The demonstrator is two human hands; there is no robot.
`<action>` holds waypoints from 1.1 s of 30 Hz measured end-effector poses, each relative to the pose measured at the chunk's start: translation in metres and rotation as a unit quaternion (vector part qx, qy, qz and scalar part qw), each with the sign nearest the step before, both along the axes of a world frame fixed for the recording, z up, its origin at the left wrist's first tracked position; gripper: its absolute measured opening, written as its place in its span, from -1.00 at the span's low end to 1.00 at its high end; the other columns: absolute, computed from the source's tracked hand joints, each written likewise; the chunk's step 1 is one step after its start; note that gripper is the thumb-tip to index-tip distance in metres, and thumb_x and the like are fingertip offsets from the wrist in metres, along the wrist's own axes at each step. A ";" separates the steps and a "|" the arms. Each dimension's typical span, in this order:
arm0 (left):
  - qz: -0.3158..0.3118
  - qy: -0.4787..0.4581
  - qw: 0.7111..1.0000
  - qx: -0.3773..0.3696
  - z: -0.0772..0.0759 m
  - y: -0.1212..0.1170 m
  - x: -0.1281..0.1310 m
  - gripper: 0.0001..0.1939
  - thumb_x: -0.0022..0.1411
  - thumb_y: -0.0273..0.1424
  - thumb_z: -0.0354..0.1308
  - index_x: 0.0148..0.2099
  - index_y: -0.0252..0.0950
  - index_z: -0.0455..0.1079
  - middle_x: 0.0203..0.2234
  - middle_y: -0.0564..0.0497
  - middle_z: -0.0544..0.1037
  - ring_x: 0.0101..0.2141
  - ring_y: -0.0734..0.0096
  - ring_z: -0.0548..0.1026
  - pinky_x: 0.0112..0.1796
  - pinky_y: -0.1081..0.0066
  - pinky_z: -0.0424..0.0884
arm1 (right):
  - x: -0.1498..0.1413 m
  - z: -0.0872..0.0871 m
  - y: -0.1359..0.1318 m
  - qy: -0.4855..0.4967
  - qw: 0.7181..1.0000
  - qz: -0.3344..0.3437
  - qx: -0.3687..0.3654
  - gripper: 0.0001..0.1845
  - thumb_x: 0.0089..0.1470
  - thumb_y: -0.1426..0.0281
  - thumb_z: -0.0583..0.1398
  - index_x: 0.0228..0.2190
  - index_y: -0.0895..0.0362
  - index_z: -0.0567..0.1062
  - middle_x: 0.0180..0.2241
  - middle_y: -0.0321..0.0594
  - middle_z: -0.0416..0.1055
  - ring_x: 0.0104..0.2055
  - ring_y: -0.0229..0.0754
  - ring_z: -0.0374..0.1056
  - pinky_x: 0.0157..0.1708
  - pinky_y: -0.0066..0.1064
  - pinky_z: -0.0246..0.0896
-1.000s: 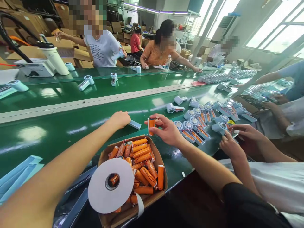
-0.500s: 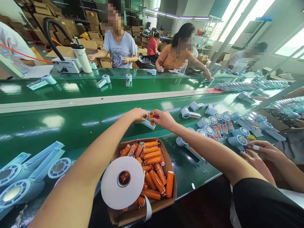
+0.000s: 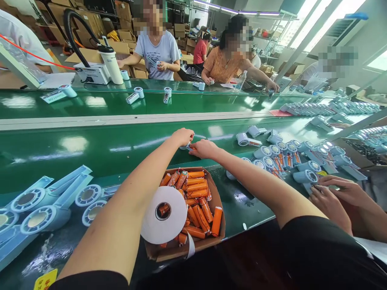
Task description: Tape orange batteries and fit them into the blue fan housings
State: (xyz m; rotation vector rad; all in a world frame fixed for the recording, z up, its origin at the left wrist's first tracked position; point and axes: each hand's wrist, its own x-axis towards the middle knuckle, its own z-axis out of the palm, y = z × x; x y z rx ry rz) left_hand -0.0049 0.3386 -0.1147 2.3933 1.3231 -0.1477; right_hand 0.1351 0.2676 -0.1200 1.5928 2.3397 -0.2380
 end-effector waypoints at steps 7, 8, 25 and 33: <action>-0.098 -0.237 0.958 0.131 0.059 -0.147 -0.110 -0.69 0.37 -0.24 0.35 0.03 -0.31 0.49 0.06 0.03 0.55 0.09 0.41 0.46 0.18 0.45 0.30 | 0.026 0.020 -0.014 0.012 1.000 0.018 0.023 -0.43 0.51 0.21 0.00 0.41 0.11 0.33 0.20 0.08 0.44 0.19 0.29 0.41 0.04 -0.03 0.29; -0.175 -0.266 0.938 0.137 0.061 -0.181 -0.132 -0.63 0.37 -0.15 0.34 0.06 -0.28 0.48 0.08 0.03 0.54 0.10 0.38 0.46 0.17 0.42 0.34 | 0.030 0.025 -0.028 0.040 0.998 0.010 0.048 -0.39 0.50 0.20 0.03 0.44 0.14 0.27 0.22 0.07 0.41 0.20 0.28 0.40 0.03 -0.04 0.29; 0.057 -0.171 0.899 0.399 0.025 -0.364 -0.201 -0.65 0.44 -0.36 0.21 0.17 -0.31 0.25 0.01 -0.27 0.49 0.46 -0.30 -0.04 0.36 -0.33 0.14 | -0.053 0.023 -0.300 0.596 0.730 0.223 -0.251 -0.62 0.40 0.29 0.22 -0.38 0.30 0.58 -0.50 -0.23 0.42 -0.51 -0.39 0.20 -0.51 -0.52 0.02; 0.166 -0.243 0.900 0.322 -0.001 -0.377 -0.196 -0.55 0.44 -0.30 0.21 0.27 -0.25 0.20 0.13 -0.24 0.43 0.41 -0.27 0.10 0.28 -0.33 0.29 | -0.032 0.019 -0.205 0.251 0.930 0.255 0.090 -0.53 0.30 0.50 0.18 0.19 0.11 0.59 0.06 0.00 0.48 -0.01 0.07 0.38 0.01 -0.08 0.36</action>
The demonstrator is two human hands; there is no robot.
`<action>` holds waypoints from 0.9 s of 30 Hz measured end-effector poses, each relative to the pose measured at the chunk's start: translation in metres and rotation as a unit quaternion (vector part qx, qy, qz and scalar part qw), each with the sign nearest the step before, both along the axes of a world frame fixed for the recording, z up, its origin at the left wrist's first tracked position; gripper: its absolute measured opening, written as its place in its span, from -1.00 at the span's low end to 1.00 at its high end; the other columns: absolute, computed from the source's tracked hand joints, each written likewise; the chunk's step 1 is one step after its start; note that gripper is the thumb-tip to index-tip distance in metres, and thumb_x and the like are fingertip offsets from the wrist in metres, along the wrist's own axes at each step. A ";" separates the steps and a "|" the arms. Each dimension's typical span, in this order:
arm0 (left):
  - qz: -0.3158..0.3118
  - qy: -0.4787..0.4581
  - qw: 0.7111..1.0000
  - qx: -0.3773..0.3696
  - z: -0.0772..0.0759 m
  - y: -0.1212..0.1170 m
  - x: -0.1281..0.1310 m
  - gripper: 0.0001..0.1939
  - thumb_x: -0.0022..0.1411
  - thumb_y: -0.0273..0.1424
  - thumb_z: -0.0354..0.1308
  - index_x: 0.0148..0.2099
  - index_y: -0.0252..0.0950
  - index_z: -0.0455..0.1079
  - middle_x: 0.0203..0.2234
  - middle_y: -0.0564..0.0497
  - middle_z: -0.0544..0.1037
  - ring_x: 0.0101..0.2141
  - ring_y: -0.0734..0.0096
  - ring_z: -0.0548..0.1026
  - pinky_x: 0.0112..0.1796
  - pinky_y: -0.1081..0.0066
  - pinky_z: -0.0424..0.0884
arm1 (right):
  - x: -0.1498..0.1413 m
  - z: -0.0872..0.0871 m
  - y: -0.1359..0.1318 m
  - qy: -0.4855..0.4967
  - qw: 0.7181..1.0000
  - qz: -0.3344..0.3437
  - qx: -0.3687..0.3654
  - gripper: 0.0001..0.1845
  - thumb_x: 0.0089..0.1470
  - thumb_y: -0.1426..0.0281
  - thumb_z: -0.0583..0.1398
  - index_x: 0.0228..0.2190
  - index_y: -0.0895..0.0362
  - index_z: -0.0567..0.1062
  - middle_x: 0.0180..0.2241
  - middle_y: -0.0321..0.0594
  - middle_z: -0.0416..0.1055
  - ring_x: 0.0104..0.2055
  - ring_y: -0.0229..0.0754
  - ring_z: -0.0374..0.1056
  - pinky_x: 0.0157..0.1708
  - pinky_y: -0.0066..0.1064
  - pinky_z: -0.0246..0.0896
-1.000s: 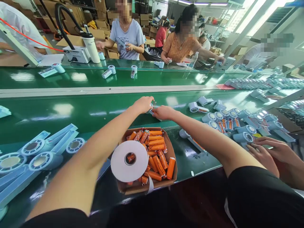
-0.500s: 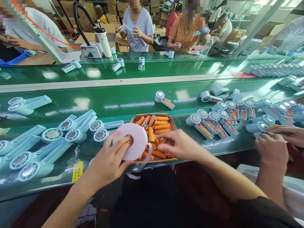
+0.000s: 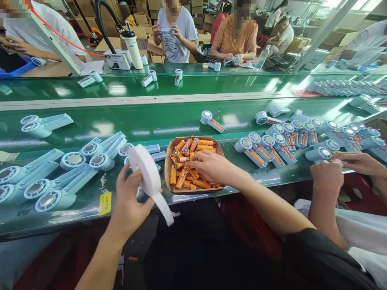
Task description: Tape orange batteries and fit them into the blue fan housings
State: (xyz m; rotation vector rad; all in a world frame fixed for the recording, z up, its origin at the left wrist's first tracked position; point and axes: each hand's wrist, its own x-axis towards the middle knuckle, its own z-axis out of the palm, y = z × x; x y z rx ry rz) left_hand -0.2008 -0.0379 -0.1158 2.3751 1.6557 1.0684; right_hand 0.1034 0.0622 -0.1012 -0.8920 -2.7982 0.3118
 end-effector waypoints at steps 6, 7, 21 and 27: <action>-0.063 0.060 0.995 0.038 -0.003 -0.001 0.017 -0.56 0.35 -0.49 0.26 0.21 -0.40 0.24 0.08 -0.28 0.46 0.35 -0.35 0.14 0.21 -0.26 0.37 | 0.007 -0.010 0.030 0.168 0.980 0.005 -0.110 -0.73 0.24 0.37 0.34 -0.03 0.10 0.69 0.14 -0.01 0.45 0.18 0.08 0.36 0.28 0.07 0.21; -0.072 0.068 0.994 0.049 -0.002 -0.001 0.017 -0.56 0.34 -0.53 0.26 0.20 -0.41 0.25 0.07 -0.27 0.47 0.33 -0.35 0.17 0.21 -0.27 0.36 | 0.008 -0.008 0.025 0.259 0.950 -0.020 -0.173 -0.77 0.24 0.33 0.35 -0.08 0.14 0.66 0.17 -0.02 0.46 0.23 0.04 0.38 0.31 0.03 0.21; -0.096 0.212 0.962 0.139 0.024 -0.005 0.031 -0.47 0.23 -0.74 0.29 0.22 -0.42 0.40 0.07 0.02 0.59 0.24 -0.28 0.22 0.10 -0.04 0.41 | -0.012 0.039 -0.027 0.383 0.899 -0.118 -0.176 -0.55 0.05 0.23 0.48 -0.22 0.42 0.72 -0.59 -0.30 0.15 -0.46 -0.37 -0.01 -0.44 -0.48 0.05; -0.089 0.235 0.956 0.151 0.037 0.000 0.033 -0.53 0.26 -0.77 0.23 0.18 -0.43 0.47 0.07 0.07 0.60 0.12 -0.15 0.34 0.07 -0.02 0.39 | 0.000 0.035 -0.021 0.322 0.841 -0.098 -0.423 -0.37 0.08 0.31 0.45 0.14 0.31 0.57 -0.38 -0.27 0.50 -0.35 -0.33 0.38 -0.35 -0.55 0.32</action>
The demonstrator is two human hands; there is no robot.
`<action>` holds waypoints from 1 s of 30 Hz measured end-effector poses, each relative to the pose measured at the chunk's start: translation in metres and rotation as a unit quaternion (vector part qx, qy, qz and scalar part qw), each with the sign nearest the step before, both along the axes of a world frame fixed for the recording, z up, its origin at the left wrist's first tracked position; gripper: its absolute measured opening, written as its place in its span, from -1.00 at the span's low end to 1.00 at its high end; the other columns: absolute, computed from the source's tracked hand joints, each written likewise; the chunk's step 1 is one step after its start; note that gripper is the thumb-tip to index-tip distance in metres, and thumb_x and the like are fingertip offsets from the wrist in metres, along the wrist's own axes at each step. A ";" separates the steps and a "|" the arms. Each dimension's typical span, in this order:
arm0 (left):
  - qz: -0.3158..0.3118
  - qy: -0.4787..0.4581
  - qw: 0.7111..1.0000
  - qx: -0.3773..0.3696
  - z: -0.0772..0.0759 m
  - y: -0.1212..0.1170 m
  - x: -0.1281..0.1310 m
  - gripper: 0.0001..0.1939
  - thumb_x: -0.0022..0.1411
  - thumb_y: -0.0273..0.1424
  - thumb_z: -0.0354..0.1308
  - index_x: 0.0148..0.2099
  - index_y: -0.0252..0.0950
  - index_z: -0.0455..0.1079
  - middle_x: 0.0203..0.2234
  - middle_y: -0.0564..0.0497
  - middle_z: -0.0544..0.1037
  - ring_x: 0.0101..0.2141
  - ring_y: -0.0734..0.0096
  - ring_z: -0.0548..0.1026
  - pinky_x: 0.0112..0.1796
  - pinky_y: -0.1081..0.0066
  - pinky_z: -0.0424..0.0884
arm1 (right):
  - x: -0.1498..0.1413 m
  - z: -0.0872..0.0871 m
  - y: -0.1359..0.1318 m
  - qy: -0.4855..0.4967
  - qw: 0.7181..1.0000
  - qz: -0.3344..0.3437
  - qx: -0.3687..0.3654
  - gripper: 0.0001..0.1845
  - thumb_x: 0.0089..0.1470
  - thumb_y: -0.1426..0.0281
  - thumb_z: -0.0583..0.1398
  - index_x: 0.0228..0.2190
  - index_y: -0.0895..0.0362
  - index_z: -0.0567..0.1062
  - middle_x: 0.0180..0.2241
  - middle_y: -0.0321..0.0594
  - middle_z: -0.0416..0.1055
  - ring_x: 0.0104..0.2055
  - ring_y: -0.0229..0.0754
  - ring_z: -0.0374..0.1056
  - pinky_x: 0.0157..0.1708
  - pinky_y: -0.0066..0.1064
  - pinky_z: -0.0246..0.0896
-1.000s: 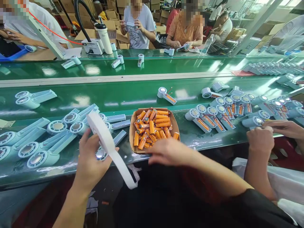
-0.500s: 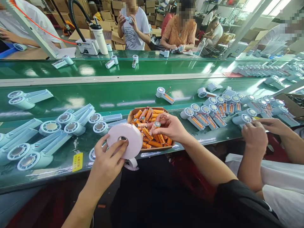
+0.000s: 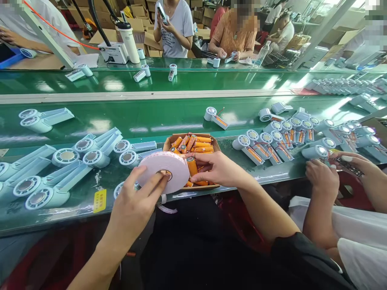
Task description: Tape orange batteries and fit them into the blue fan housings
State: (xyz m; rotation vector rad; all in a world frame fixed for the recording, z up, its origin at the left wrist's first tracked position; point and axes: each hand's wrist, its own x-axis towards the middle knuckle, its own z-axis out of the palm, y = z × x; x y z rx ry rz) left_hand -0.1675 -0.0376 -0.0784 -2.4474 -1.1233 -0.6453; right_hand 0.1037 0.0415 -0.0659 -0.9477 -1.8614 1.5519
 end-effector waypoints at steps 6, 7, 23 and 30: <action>0.068 -0.072 0.994 0.046 -0.008 -0.007 0.039 -0.62 0.32 -0.45 0.37 0.13 -0.49 0.47 -0.19 -0.11 0.61 -0.22 0.14 0.28 -0.19 0.14 0.22 | -0.039 -0.033 -0.032 0.370 0.863 -0.324 -0.112 -0.34 -0.06 0.40 0.50 0.01 0.13 0.33 -0.10 -0.14 0.61 -0.08 -0.13 0.60 -0.02 -0.33 0.56; 0.070 -0.095 0.992 0.042 -0.013 -0.010 0.047 -0.60 0.32 -0.38 0.39 0.10 -0.51 0.46 -0.25 -0.12 0.59 -0.22 0.16 0.29 -0.21 0.16 0.20 | -0.046 -0.038 -0.037 0.406 0.825 -0.374 -0.116 -0.33 -0.07 0.40 0.51 -0.02 0.13 0.32 -0.10 -0.14 0.61 -0.08 -0.14 0.60 -0.04 -0.34 0.58; 0.214 -0.034 0.971 -0.101 -0.044 0.002 -0.017 -0.60 0.37 -0.28 0.31 0.14 -0.43 0.56 0.03 -0.15 0.56 0.04 -0.10 0.42 -0.01 -0.02 0.49 | 0.075 -0.045 -0.004 0.318 0.817 -0.470 0.103 -0.34 -0.15 0.40 0.57 0.00 -0.08 0.54 -0.18 -0.20 0.59 -0.11 -0.21 0.59 -0.18 -0.45 0.56; 0.156 0.053 0.984 -0.075 -0.010 0.033 -0.047 -0.81 0.41 -0.45 0.16 -0.13 -0.35 0.62 -0.12 -0.08 0.58 -0.13 0.09 0.50 -0.39 0.23 0.48 | 0.096 -0.046 -0.004 0.249 0.818 -0.506 0.110 -0.39 -0.20 0.44 0.53 -0.05 0.01 0.55 -0.29 -0.19 0.59 -0.18 -0.10 0.60 -0.30 -0.38 0.57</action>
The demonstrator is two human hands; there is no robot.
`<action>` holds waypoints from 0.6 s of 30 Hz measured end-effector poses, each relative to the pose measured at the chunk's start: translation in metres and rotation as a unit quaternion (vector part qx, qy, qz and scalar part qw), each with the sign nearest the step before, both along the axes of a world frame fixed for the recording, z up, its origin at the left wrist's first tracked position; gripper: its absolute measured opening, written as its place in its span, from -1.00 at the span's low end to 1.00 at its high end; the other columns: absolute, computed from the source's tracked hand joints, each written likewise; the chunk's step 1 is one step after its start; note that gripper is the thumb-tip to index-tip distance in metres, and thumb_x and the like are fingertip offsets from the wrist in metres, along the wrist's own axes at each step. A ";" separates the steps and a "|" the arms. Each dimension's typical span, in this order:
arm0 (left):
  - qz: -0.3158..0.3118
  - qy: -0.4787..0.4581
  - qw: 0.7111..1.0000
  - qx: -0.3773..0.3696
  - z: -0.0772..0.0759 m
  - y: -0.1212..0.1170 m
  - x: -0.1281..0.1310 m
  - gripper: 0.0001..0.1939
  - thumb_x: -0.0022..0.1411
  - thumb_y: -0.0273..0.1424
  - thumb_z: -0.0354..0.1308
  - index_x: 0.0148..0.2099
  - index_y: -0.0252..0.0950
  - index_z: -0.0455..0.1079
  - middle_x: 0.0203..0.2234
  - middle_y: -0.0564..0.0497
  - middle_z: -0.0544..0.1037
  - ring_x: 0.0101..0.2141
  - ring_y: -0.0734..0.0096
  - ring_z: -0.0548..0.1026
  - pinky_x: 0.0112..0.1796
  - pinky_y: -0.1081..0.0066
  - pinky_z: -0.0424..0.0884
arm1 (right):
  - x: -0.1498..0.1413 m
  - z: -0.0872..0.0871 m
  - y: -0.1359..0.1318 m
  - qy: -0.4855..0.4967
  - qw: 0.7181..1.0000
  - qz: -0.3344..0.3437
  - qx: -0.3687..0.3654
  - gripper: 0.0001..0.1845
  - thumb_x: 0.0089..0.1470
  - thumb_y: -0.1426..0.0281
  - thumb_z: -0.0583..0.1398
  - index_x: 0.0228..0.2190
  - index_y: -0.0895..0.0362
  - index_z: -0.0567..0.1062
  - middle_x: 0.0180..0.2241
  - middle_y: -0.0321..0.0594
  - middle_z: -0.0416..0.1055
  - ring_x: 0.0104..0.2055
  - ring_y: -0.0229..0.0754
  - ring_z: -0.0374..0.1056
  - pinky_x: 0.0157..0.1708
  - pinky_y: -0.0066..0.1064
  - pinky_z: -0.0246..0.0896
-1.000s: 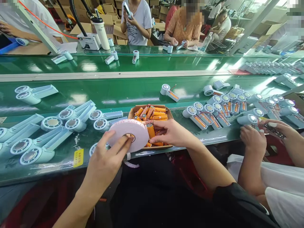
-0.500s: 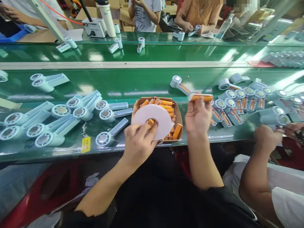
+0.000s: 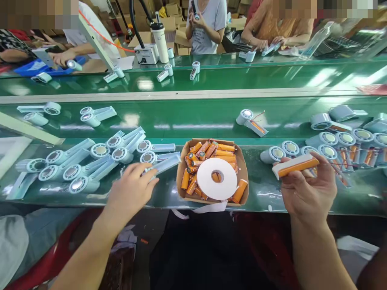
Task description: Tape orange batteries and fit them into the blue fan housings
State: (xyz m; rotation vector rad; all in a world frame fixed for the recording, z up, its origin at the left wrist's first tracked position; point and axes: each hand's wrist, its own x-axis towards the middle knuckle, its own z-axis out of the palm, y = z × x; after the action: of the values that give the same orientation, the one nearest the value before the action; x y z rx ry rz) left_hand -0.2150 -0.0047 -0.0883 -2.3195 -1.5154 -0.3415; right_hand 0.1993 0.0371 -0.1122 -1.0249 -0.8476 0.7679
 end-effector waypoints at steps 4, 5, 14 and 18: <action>-0.056 -0.038 0.989 -0.135 0.029 0.139 0.040 -0.83 0.38 -0.46 0.21 -0.14 -0.27 0.66 0.02 0.03 0.58 0.06 0.13 0.44 0.04 0.23 0.43 | -0.031 0.032 0.056 -0.045 0.995 0.078 0.029 -0.38 -0.16 0.46 0.48 -0.04 0.05 0.45 -0.29 -0.23 0.60 -0.17 -0.03 0.61 -0.21 -0.24 0.59; -0.012 0.000 0.973 -0.229 0.030 0.176 0.055 -0.80 0.39 -0.44 0.20 -0.08 -0.21 0.66 0.10 0.10 0.56 0.09 0.14 0.43 -0.03 0.24 0.41 | -0.040 0.037 0.073 -0.062 0.992 0.109 0.031 -0.39 -0.12 0.44 0.48 -0.03 0.06 0.44 -0.25 -0.21 0.61 -0.15 -0.04 0.61 -0.17 -0.23 0.58; -0.098 0.006 0.907 -0.409 -0.019 0.295 0.101 -0.77 0.31 -0.37 0.32 -0.03 -0.36 0.60 -0.11 -0.06 0.63 -0.17 0.41 0.56 -0.16 0.43 0.41 | -0.072 0.024 0.181 -0.273 0.911 0.276 -0.140 -0.29 -0.10 0.40 0.44 0.13 0.21 0.51 -0.28 -0.24 0.61 -0.24 -0.21 0.55 -0.09 -0.37 0.37; -0.078 -0.056 0.928 -0.359 -0.031 0.289 0.101 -0.57 0.46 -0.12 0.20 -0.01 -0.46 0.53 -0.12 -0.11 0.58 -0.11 0.29 0.56 0.00 0.24 0.49 | -0.085 0.012 0.198 -0.468 0.825 0.268 -0.169 -0.46 0.15 0.46 0.38 0.17 0.19 0.55 -0.27 -0.26 0.61 -0.25 -0.27 0.49 -0.14 -0.45 0.31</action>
State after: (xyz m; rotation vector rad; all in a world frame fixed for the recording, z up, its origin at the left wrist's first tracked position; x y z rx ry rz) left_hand -0.1144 0.2840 -0.1192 -3.0342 -1.7168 0.0731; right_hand 0.1147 0.2347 -0.1005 -1.5420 -1.9628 0.8939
